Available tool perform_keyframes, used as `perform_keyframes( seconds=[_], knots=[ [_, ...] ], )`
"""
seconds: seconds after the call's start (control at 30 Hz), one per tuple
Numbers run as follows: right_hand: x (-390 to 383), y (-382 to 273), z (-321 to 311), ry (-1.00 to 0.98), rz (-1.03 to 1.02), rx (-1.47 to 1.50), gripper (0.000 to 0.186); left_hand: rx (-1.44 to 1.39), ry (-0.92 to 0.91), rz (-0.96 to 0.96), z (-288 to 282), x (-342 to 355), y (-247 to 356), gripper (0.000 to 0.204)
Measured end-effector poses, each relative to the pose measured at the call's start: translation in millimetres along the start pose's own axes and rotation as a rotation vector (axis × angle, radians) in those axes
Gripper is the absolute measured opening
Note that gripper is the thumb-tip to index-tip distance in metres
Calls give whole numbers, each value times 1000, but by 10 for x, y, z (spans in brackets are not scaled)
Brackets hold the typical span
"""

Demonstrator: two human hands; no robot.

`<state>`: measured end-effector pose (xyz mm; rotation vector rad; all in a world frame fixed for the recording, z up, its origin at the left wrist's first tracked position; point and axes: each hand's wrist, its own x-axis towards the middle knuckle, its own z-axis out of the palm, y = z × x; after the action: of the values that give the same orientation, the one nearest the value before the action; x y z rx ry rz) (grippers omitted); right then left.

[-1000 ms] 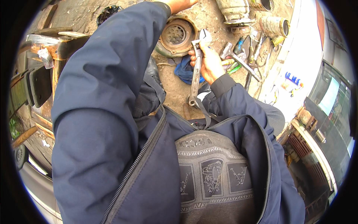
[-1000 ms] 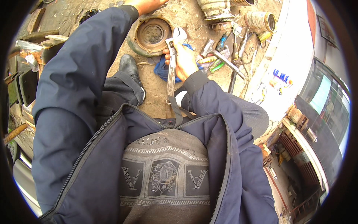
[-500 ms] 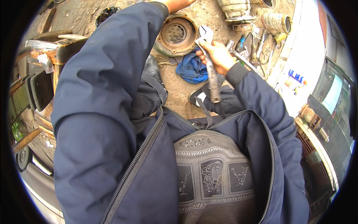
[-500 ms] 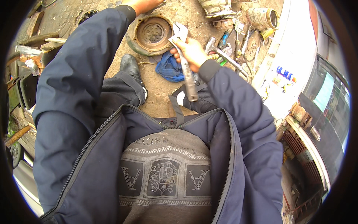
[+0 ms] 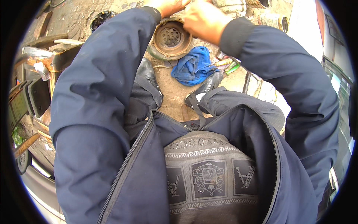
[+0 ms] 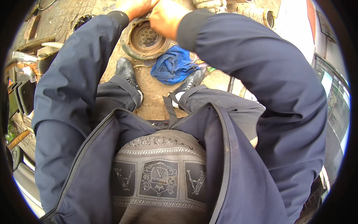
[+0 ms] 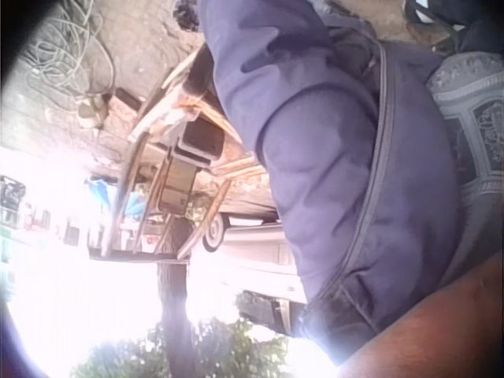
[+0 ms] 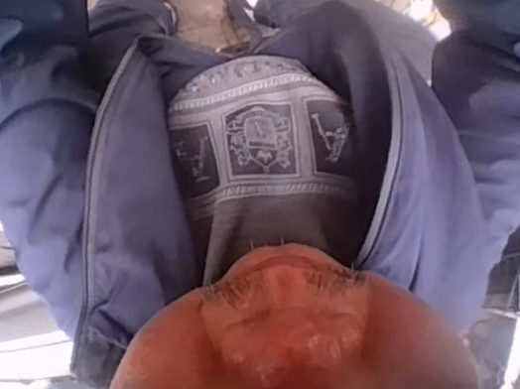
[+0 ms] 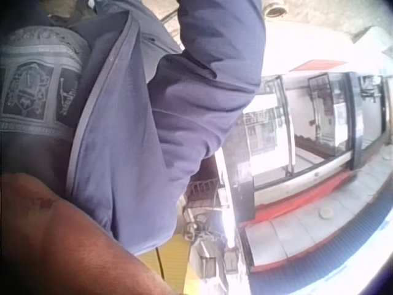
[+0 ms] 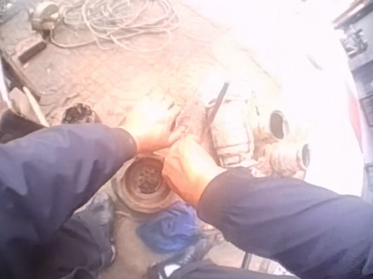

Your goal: The person sits on the ground and uses a wrench to tighten bolts on a circular metal part. They repeatedly adjust the wrench and reposition the part while working.

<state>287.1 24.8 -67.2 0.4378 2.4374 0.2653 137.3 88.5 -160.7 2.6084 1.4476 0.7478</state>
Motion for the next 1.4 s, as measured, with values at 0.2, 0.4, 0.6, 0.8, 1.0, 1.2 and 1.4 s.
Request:
perform_keyframes(
  seconds=[0.2, 0.4, 0.6, 0.8, 1.0, 1.2, 1.4],
  knots=[
    [-565, 218, 649, 328, 431, 590, 31, -69, 8, -4, 14, 21, 13, 38],
    [-773, -720, 926, -31, 1015, 1886, 40, -65, 2, -2, -19, -3, 29, 35],
    [-641, -1346, 976, 7, 1094, 2308, 26, -85, -31, -26, -14, 9, 53, 35],
    [-453, -1454, 898, 185, 1132, 2530, 25, -39, -40, 17, -20, 28, 39, 36],
    [-288, -1603, 775, 393, 1143, 2823, 21, -22, -95, 6, -37, 23, 36, 38],
    [59, -1762, 645, 655, 1159, 3004, 21, -32, -81, -3, -61, 34, 53, 38],
    [450, -1835, 574, 872, 1265, 3018, 29, -63, 7, -29, -58, 21, 61, 35]
  ],
)
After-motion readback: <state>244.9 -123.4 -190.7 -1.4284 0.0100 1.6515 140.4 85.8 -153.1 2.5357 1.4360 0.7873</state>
